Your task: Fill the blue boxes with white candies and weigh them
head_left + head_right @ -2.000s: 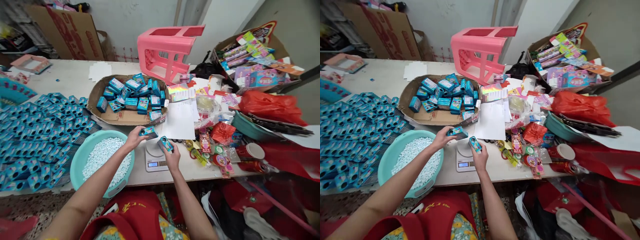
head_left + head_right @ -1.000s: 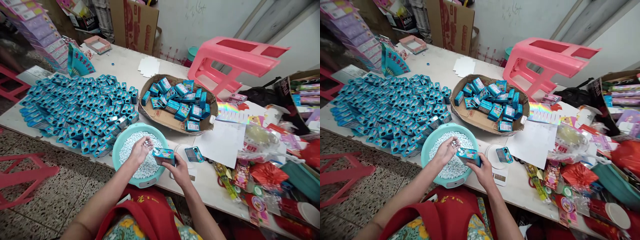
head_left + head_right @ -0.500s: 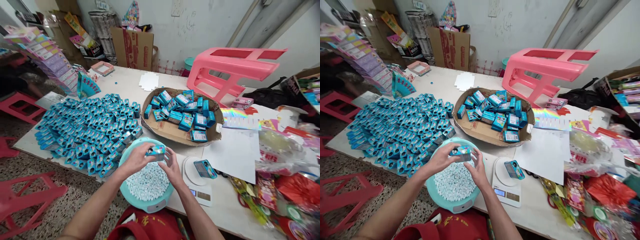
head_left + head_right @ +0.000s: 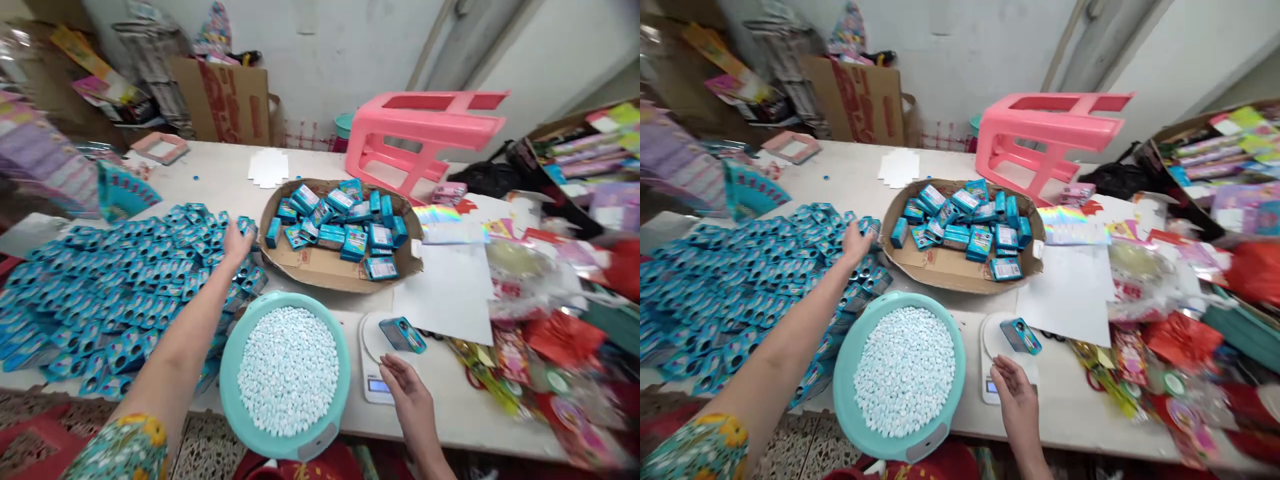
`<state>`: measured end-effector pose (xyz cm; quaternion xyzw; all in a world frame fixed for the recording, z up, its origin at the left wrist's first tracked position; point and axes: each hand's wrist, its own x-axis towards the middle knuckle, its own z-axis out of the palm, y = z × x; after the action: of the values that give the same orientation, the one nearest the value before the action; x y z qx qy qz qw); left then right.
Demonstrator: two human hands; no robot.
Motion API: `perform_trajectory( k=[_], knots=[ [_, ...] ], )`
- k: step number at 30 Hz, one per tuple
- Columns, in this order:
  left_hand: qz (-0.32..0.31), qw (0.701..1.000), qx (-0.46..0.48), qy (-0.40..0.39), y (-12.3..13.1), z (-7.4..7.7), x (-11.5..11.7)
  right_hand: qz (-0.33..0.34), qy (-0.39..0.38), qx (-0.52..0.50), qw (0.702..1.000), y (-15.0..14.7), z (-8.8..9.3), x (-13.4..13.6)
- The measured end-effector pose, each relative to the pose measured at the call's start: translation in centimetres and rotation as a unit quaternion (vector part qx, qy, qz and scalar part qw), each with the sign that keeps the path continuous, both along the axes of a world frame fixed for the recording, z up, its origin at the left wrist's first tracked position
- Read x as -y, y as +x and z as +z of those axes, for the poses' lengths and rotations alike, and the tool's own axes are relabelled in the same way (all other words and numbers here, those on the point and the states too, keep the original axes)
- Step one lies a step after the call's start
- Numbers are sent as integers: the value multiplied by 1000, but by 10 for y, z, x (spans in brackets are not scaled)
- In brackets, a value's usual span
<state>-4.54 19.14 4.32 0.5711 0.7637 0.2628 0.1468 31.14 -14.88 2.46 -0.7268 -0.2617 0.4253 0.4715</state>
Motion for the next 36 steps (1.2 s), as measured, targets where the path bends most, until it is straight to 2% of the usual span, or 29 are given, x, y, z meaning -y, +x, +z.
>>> perform_trajectory(
  k=[3,6,9,12,15,17,20,22,24,27,31,33,36],
  knots=[
    [-27,999,-5,-20,6,-18,1,-37,10,16,999,9,2,6],
    [-32,998,-39,-38,9,-26,3,-65,4,24,998,19,-1,12],
    [-15,995,-80,-57,7,-26,8,-75,-22,33,996,28,-9,17],
    [-18,993,-110,-27,3,-20,25,-79,-25,36,996,36,-17,17],
    [-64,993,-86,57,10,-19,74,-100,-2,53,994,44,-18,17],
    [-111,990,-36,73,23,-31,122,-124,18,72,989,50,-19,15],
    [-254,967,19,-11,58,-62,197,-163,30,109,980,60,-22,12],
    [-285,957,-6,-60,86,-81,234,-172,37,126,976,67,-24,11],
    [-277,956,-47,-89,111,-94,256,-168,47,137,975,73,-26,11],
    [-297,946,-70,-110,133,-98,267,-156,53,135,977,81,-29,13],
    [-329,929,-74,-156,134,-86,272,-144,59,127,980,89,-31,10],
    [-303,934,-68,-175,127,-78,272,-123,66,144,980,92,-30,4],
    [-217,959,-10,-180,113,-68,268,-76,77,179,978,94,-28,-6]
  ],
)
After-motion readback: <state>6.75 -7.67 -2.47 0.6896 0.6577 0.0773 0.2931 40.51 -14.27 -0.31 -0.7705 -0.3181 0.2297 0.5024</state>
